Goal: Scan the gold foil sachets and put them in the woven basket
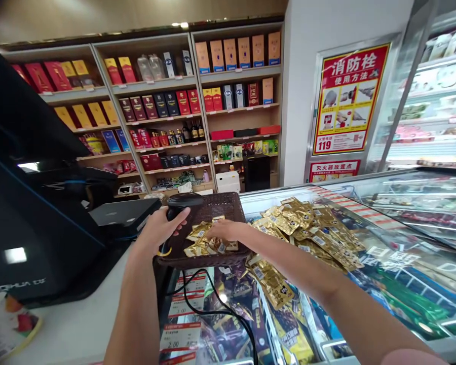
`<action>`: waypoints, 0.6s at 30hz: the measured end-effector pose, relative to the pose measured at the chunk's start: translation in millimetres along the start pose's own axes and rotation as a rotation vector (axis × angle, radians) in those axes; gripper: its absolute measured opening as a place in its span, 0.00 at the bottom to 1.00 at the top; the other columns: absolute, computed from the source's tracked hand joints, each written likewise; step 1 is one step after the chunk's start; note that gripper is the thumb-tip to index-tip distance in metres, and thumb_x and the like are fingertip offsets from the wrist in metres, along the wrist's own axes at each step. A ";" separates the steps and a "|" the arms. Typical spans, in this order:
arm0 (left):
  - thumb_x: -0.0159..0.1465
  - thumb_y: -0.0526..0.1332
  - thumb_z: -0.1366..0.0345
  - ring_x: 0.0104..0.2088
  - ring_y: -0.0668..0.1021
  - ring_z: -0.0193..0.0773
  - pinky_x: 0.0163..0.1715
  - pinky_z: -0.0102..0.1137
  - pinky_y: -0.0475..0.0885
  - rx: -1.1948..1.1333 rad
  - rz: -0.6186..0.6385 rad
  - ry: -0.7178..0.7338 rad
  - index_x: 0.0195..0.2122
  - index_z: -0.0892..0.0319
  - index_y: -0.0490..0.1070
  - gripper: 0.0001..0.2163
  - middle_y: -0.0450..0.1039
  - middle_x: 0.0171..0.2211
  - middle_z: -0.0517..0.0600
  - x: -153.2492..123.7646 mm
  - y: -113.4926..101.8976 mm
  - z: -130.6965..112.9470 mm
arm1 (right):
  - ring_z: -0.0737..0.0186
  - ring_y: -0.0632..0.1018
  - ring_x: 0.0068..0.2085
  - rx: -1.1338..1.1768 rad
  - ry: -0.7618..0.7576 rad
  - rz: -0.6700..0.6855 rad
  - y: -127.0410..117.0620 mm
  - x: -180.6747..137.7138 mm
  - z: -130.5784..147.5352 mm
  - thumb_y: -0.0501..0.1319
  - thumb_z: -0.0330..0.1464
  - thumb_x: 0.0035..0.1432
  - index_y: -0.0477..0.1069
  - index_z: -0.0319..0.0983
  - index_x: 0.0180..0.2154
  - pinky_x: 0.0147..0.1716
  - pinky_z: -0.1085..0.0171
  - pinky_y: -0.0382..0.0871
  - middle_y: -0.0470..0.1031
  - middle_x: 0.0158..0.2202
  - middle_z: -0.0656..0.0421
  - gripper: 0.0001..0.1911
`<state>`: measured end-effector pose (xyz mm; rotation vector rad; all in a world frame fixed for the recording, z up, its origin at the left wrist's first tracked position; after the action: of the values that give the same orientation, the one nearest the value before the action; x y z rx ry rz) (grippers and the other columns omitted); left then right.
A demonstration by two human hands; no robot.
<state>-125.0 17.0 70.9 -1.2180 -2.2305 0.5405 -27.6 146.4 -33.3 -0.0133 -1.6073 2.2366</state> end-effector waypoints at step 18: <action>0.56 0.62 0.39 0.20 0.73 0.39 0.20 0.29 0.62 -0.097 0.164 0.129 0.26 0.58 0.71 0.24 0.71 0.18 0.48 -15.9 123.3 -43.5 | 0.63 0.77 0.36 0.468 0.690 -0.651 -134.9 -180.2 -131.9 0.61 0.34 0.62 0.74 0.36 0.50 0.33 0.68 0.66 0.79 0.37 0.57 0.16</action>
<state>-11.8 70.4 29.7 -1.4519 -2.0816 0.4069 210.0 246.7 6.4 -0.1055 -0.5901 1.7473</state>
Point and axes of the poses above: each hand's wrist, its own x-axis towards the middle knuckle, its own y-axis out of the palm, z = x × y, the point moved 9 cm from there along x, towards the middle knuckle
